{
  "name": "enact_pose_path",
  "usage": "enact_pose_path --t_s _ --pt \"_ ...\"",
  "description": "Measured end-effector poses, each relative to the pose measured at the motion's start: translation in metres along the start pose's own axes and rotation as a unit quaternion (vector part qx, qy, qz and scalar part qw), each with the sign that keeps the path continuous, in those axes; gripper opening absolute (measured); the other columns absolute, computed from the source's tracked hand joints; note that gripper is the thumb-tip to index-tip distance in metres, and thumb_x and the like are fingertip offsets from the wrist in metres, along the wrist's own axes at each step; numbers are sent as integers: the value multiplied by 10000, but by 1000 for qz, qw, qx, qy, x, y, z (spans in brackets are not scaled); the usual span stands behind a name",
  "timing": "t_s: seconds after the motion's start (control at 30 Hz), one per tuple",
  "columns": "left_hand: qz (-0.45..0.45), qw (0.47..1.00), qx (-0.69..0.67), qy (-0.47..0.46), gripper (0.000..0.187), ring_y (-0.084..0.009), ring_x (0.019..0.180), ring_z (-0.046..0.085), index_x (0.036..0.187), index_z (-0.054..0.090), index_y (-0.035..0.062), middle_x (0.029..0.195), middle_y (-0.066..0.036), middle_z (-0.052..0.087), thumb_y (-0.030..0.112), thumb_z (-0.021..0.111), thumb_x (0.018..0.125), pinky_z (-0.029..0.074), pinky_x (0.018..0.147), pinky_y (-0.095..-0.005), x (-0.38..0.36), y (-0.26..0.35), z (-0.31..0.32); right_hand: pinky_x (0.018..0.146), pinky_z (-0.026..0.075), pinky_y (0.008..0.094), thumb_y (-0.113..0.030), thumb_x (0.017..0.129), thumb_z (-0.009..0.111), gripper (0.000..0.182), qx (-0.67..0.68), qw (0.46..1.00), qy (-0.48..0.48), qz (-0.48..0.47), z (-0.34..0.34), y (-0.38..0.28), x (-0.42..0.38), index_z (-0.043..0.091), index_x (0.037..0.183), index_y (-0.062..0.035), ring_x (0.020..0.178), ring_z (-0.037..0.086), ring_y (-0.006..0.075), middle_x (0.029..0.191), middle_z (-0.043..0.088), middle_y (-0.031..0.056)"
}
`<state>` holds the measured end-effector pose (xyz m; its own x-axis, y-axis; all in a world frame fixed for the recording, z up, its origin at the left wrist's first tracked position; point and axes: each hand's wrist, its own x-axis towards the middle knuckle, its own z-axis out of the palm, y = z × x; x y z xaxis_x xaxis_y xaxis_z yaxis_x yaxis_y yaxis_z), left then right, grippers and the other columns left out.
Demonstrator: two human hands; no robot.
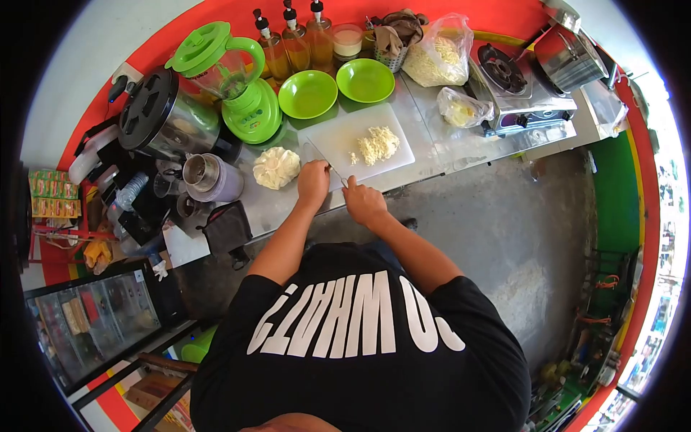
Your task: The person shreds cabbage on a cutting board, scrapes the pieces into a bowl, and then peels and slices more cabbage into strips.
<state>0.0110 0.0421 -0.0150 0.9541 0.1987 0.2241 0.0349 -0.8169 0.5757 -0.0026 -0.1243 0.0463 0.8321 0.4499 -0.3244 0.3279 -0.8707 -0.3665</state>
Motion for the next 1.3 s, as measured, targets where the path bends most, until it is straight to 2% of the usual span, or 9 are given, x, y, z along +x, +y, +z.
enact_pose_path --t_s 0.07,0.13,0.33,0.47,0.53,0.63,0.77,1.07,1.3 --pt "-10 1000 1 -5 98 -401 789 653 827 734 21 820 -198 688 55 642 829 518 731 -491 -1 -4 0 733 565 544 -332 1073 444 329 -2 1000 -14 0 -1 -7 -2 484 1113 -8 814 720 443 875 722 254" --pt "-40 999 -29 -11 97 -402 834 672 830 734 22 863 -191 693 54 642 825 533 745 -490 -1 -6 2 738 582 521 -248 1046 485 246 -27 999 -26 4 -5 -10 -2 479 1113 -12 837 736 417 886 730 247" --pt "-109 990 -88 0 76 -402 808 674 832 732 17 840 -206 688 67 683 804 538 727 -466 3 -10 7 745 600 491 -123 976 509 181 -57 997 -41 10 11 4 -2 471 1107 -5 862 747 392 899 733 247" --pt "-96 994 -48 29 81 -382 802 688 838 738 29 844 -186 708 84 693 799 546 717 -453 5 -9 5 740 599 492 -130 997 483 164 -58 998 -22 -6 20 15 10 475 1097 0 848 749 389 883 732 245" --pt "-159 984 -73 -39 76 -356 816 706 845 743 52 855 -160 731 82 694 796 552 711 -448 7 -6 0 732 595 498 -87 971 507 221 -67 997 -16 -29 10 11 10 455 1151 31 832 742 402 868 724 252" --pt "-186 980 -67 -12 72 -339 821 716 840 750 74 851 -140 741 80 700 787 559 711 -446 9 4 -3 726 598 495 -136 1014 465 151 -78 996 -25 -26 0 5 6 476 1097 -10 824 750 387 857 733 233" --pt "-212 975 -57 -20 72 -342 819 717 832 758 85 857 -140 742 86 699 790 563 711 -448 8 10 -7 722 599 488 -138 1013 469 156 -69 997 -41 -21 4 8 2 476 1098 -9 826 750 384 869 734 233" --pt "-197 980 -17 -11 76 -359 812 712 807 771 89 851 -142 740 118 702 799 567 710 -460 9 13 -8 712 605 470 -87 964 543 187 -124 988 -66 -65 -14 12 14 473 1108 9 828 752 378 872 734 233" --pt "-195 980 -7 -27 71 -363 817 719 817 775 103 837 -149 743 147 721 804 574 727 -462 10 5 -9 705 605 468 -109 997 476 146 -93 995 -35 -29 13 9 13 472 1096 -2 807 752 376 851 736 221"
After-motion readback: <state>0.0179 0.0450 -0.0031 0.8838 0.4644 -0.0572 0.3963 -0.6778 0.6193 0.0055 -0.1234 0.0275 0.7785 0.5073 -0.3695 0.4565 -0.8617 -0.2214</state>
